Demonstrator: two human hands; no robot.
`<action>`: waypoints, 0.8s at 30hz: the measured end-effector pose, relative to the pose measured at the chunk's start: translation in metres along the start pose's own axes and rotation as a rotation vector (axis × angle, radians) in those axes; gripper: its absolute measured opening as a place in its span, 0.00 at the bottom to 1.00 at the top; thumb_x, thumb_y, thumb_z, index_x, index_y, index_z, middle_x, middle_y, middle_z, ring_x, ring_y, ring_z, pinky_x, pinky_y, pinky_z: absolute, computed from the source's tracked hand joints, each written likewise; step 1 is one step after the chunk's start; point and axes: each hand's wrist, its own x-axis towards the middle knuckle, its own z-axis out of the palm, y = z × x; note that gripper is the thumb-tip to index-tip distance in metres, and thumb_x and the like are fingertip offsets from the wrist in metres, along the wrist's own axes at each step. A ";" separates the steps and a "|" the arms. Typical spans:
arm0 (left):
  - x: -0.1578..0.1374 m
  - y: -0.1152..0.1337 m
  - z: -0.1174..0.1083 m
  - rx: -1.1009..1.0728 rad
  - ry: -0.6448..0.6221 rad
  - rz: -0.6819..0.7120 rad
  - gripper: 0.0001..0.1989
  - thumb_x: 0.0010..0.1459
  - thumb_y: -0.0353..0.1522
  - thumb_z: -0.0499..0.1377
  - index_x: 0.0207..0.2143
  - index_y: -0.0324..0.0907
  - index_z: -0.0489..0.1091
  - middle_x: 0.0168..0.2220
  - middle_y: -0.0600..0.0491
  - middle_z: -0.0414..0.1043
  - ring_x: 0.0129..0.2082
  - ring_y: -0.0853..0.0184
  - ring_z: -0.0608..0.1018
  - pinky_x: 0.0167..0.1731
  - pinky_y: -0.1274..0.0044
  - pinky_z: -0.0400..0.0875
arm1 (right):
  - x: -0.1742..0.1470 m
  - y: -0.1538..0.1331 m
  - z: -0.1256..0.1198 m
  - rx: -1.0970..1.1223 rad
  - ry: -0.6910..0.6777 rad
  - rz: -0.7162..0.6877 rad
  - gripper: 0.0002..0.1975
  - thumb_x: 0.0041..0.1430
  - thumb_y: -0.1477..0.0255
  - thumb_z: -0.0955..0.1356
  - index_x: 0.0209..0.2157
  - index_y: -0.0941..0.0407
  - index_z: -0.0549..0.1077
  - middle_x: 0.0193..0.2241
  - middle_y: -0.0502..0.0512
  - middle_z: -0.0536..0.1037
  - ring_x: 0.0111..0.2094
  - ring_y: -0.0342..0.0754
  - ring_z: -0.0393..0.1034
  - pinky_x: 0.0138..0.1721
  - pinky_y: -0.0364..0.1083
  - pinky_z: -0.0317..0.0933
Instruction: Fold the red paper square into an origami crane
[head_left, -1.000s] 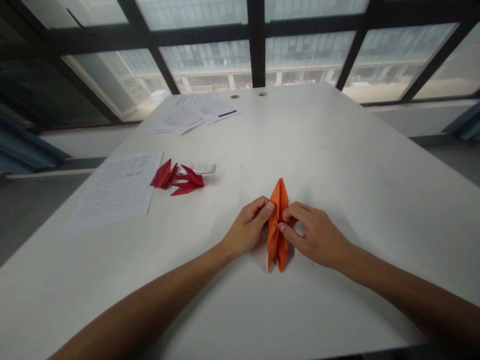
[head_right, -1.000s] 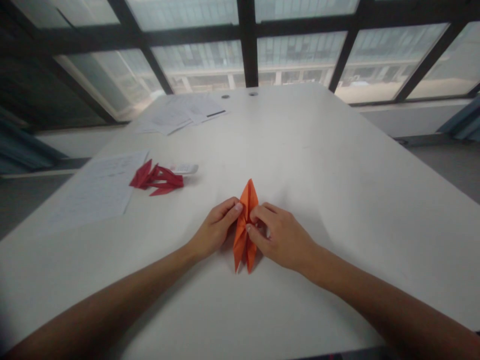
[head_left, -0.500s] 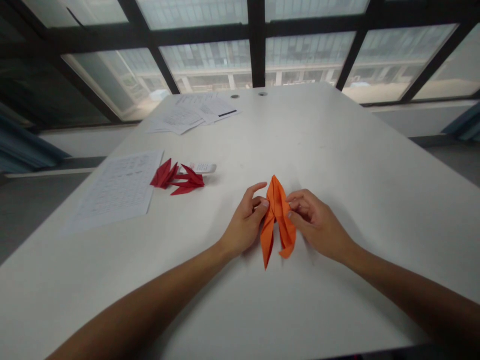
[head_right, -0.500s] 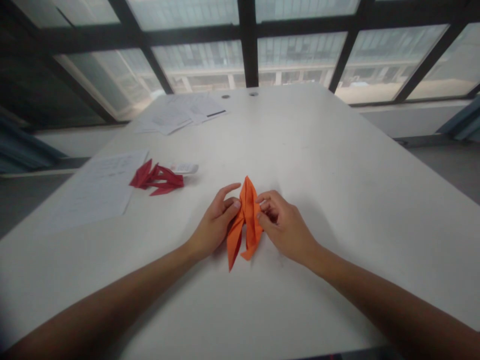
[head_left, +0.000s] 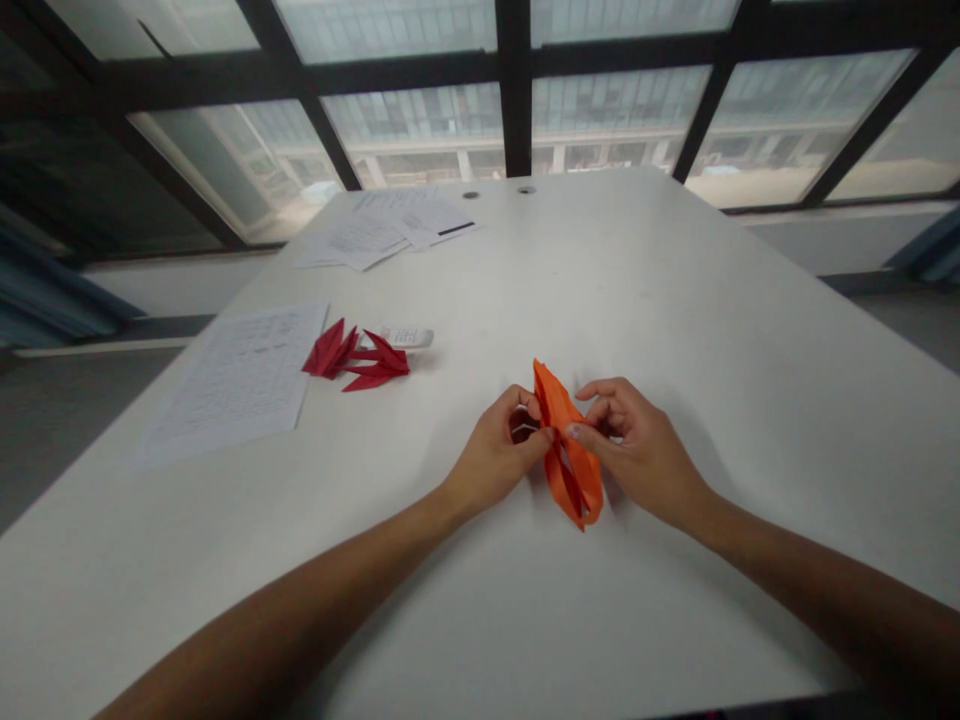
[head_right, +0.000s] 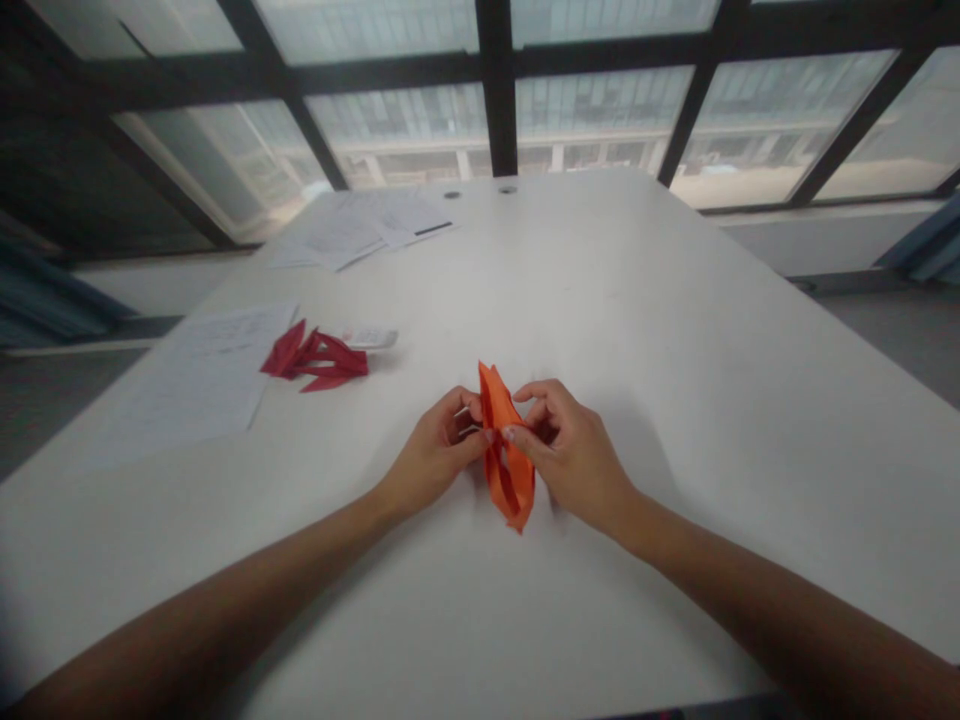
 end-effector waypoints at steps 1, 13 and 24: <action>0.001 0.000 -0.001 -0.028 -0.011 0.011 0.14 0.58 0.30 0.66 0.36 0.43 0.61 0.35 0.57 0.69 0.33 0.71 0.72 0.33 0.78 0.65 | 0.001 0.002 -0.001 0.038 -0.014 0.012 0.12 0.63 0.64 0.72 0.46 0.50 0.72 0.28 0.47 0.74 0.28 0.45 0.70 0.30 0.45 0.64; 0.003 -0.007 -0.008 -0.243 -0.007 -0.001 0.17 0.54 0.27 0.69 0.46 0.43 0.73 0.41 0.51 0.76 0.38 0.67 0.76 0.41 0.75 0.71 | 0.012 0.006 -0.009 0.431 -0.071 0.177 0.11 0.66 0.61 0.70 0.46 0.50 0.78 0.40 0.52 0.81 0.39 0.47 0.76 0.42 0.47 0.71; 0.005 -0.008 -0.005 -0.281 0.134 -0.047 0.18 0.53 0.32 0.71 0.45 0.43 0.70 0.39 0.53 0.76 0.37 0.67 0.77 0.39 0.75 0.70 | 0.016 0.009 -0.007 0.423 -0.098 0.194 0.13 0.61 0.64 0.72 0.46 0.51 0.81 0.41 0.53 0.82 0.42 0.49 0.76 0.48 0.51 0.68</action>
